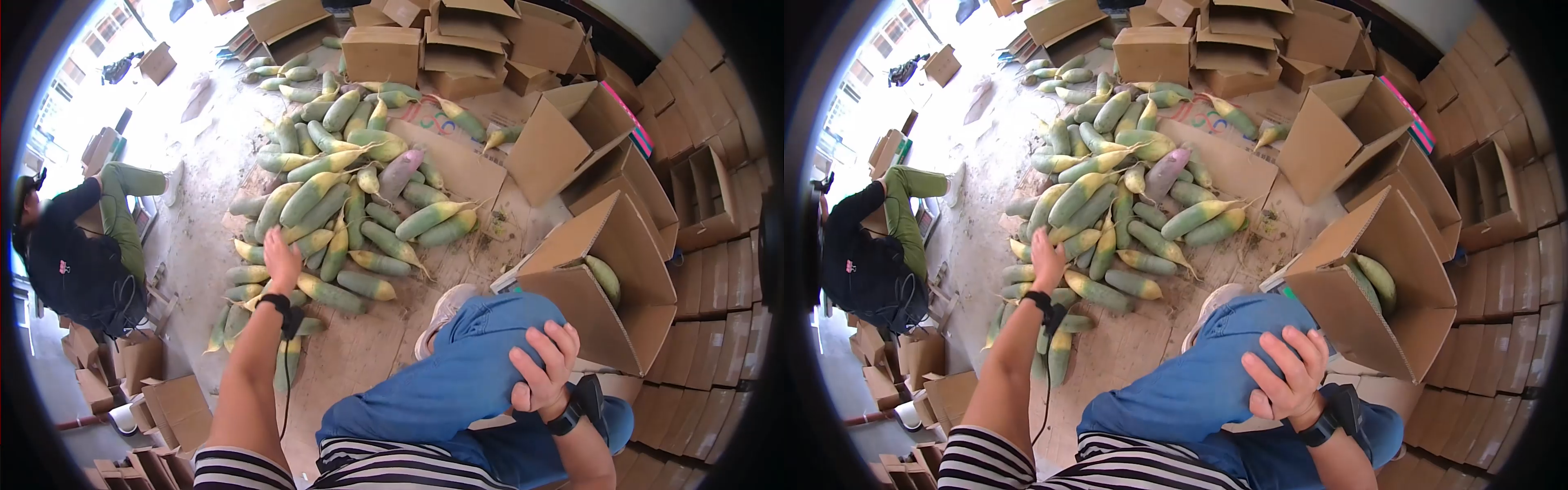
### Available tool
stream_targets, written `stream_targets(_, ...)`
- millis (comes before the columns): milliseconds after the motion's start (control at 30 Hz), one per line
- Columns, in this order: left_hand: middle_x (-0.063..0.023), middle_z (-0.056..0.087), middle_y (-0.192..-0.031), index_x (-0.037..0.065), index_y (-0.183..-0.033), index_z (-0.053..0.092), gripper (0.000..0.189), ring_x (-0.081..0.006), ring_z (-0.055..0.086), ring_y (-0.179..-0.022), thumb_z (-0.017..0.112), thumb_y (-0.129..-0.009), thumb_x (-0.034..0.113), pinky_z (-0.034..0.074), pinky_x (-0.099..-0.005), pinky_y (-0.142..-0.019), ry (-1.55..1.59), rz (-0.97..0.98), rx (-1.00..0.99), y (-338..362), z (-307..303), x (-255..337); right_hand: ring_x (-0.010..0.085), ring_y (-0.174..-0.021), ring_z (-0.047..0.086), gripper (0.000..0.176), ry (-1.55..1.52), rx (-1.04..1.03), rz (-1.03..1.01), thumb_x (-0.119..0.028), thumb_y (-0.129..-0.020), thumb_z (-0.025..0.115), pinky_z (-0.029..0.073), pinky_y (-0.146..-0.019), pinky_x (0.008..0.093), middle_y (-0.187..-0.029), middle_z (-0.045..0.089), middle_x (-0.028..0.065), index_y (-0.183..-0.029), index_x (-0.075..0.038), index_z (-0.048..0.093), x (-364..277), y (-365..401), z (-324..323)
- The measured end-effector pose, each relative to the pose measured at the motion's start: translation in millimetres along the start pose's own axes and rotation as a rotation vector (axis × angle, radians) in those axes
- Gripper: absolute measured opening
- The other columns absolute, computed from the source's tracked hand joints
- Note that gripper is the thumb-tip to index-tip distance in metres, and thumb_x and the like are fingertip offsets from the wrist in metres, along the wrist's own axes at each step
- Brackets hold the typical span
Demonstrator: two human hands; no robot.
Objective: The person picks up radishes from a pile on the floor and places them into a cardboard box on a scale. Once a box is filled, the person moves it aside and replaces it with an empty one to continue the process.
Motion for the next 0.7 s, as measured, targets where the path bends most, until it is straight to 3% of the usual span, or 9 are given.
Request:
stream_targets(100,-0.0224,0.049,-0.133,0.000,-0.131,0.043,0.062,-0.0394,0.049,-0.122,0.072,-0.079,0.016,0.044,-0.0445,-0.099,-0.087,0.015,0.080,-45,3,10,0.0313,-0.120,0.051,0.040,0.013,0.005,-0.004,-0.037,-0.091,0.037,0.031,-0.107,0.0495,-0.123,0.059,0.0078,-0.112,-0.022,0.068,3,3,0)
stream_targets(167,-0.0203,0.049,-0.129,0.000,-0.127,0.045,0.061,-0.0383,0.050,-0.121,0.076,-0.078,0.019,0.046,-0.0450,-0.097,0.075,-0.174,-0.194,-61,23,6,0.0306,-0.120,0.050,0.040,0.020,0.006,0.008,-0.037,-0.091,0.037,0.030,-0.107,0.0492,-0.123,0.059,0.0073,-0.112,-0.022,0.067,3,5,0)
stream_targets(200,-0.0203,0.049,-0.129,0.000,-0.127,0.045,0.061,-0.0383,0.050,-0.121,0.076,-0.078,0.019,0.046,-0.0450,-0.097,0.084,-0.168,-0.198,-66,24,13,0.0300,-0.121,0.049,0.039,0.011,0.010,0.017,-0.037,-0.091,0.037,0.030,-0.108,0.0490,-0.123,0.059,0.0068,-0.113,-0.023,0.067,4,5,0)
stream_targets(267,-0.0179,0.050,-0.124,0.001,-0.121,0.048,0.058,-0.0369,0.051,-0.119,0.079,-0.076,0.021,0.049,-0.0445,-0.095,-0.158,-0.300,-0.345,-69,30,14,0.0289,-0.121,0.049,0.039,0.024,0.011,0.029,-0.037,-0.091,0.037,0.029,-0.108,0.0484,-0.124,0.058,0.0059,-0.113,-0.024,0.067,3,6,1)
stream_targets(333,-0.0164,0.050,-0.120,0.002,-0.115,0.049,0.058,-0.0366,0.053,-0.116,0.082,-0.072,0.023,0.050,-0.0445,-0.093,-0.205,-0.269,-0.289,-71,30,22,0.0286,-0.120,0.049,0.039,0.020,0.026,0.027,-0.036,-0.091,0.038,0.029,-0.109,0.0479,-0.124,0.058,0.0055,-0.113,-0.024,0.067,3,5,1)
stream_targets(400,-0.0171,0.049,-0.122,0.002,-0.113,0.049,0.058,-0.0366,0.052,-0.117,0.083,-0.071,0.024,0.050,-0.0444,-0.094,-0.221,-0.411,-0.348,-68,32,21,0.0282,-0.120,0.049,0.038,0.021,0.020,0.030,-0.036,-0.091,0.038,0.029,-0.109,0.0474,-0.123,0.059,0.0051,-0.113,-0.025,0.067,3,5,0)
stream_targets(467,-0.0185,0.052,-0.120,0.002,-0.112,0.050,0.059,-0.0364,0.055,-0.114,0.083,-0.071,0.025,0.051,-0.0457,-0.093,-0.187,-0.449,-0.317,-64,39,13,0.0349,-0.121,0.048,0.038,0.019,-0.028,-0.008,-0.037,-0.093,0.036,0.030,-0.107,0.0543,-0.125,0.056,0.0118,-0.111,-0.018,0.064,2,6,2)
stream_targets(600,-0.0163,0.064,-0.097,-0.002,-0.108,0.051,0.055,-0.0353,0.066,-0.094,0.081,-0.073,0.027,0.054,-0.0471,-0.080,0.026,-0.294,-0.303,-43,62,8,0.0348,-0.120,0.049,0.038,0.025,-0.018,-0.003,-0.036,-0.093,0.036,0.030,-0.107,0.0543,-0.124,0.057,0.0118,-0.111,-0.018,0.064,2,4,4)
stream_targets(700,-0.0086,0.062,-0.088,-0.001,-0.106,0.054,0.045,-0.0221,0.063,-0.075,0.075,-0.081,0.031,0.054,-0.0344,-0.065,0.878,-0.784,-0.679,16,73,30,0.0285,-0.116,0.053,0.039,0.025,0.041,0.017,-0.035,-0.091,0.039,0.033,-0.106,0.0473,-0.121,0.061,0.0053,-0.111,-0.023,0.069,1,-3,2)
Point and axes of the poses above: each hand's wrist, its own y-axis away from the middle knuckle, its own z-axis out of the palm, x = y × z, the point moved 6 cm from there along -y, towards the middle knuckle
